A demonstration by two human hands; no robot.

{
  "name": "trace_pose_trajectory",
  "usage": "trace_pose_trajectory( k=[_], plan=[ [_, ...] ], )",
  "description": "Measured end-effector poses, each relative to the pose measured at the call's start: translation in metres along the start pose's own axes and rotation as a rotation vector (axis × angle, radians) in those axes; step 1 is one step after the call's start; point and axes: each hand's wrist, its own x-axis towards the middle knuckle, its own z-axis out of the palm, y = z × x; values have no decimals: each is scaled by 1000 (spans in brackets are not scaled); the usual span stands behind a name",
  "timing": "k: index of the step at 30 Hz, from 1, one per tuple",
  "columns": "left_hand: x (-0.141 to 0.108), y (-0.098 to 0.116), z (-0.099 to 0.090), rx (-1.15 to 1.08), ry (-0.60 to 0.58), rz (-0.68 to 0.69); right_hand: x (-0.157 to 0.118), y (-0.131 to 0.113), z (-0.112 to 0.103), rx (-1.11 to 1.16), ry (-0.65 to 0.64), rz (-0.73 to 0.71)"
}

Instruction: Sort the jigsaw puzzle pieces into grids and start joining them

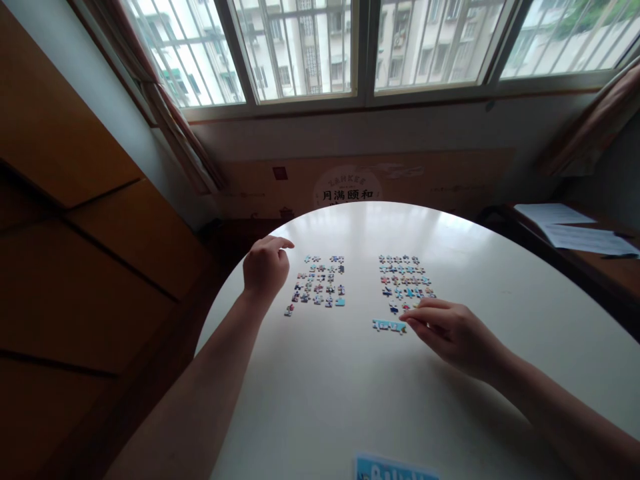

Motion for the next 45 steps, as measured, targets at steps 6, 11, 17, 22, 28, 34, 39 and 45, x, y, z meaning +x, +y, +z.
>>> trace_pose_trajectory(
  k=[6,11,17,22,28,34,39,45],
  plan=[
    [-4,-24,25,-25,-255,-174,-1,-1,1,11,39,5],
    [-7,-29,39,-51,-345,-103,-1,-3,2,25,55,-6],
    [-9,-23,46,132,-451,-59,0,-1,1,41,56,-2],
    [-2,-29,35,306,-462,-145,3,1,0,31,84,-24],
    [5,-36,33,322,-488,-306,3,3,-1,25,84,-22],
    [6,-36,44,253,-400,-338,2,10,-1,41,116,-38],
    [4,-39,46,177,-394,-365,3,9,-2,27,123,-50],
    [7,-42,46,263,-421,-408,3,10,0,27,141,-39]
  ],
)
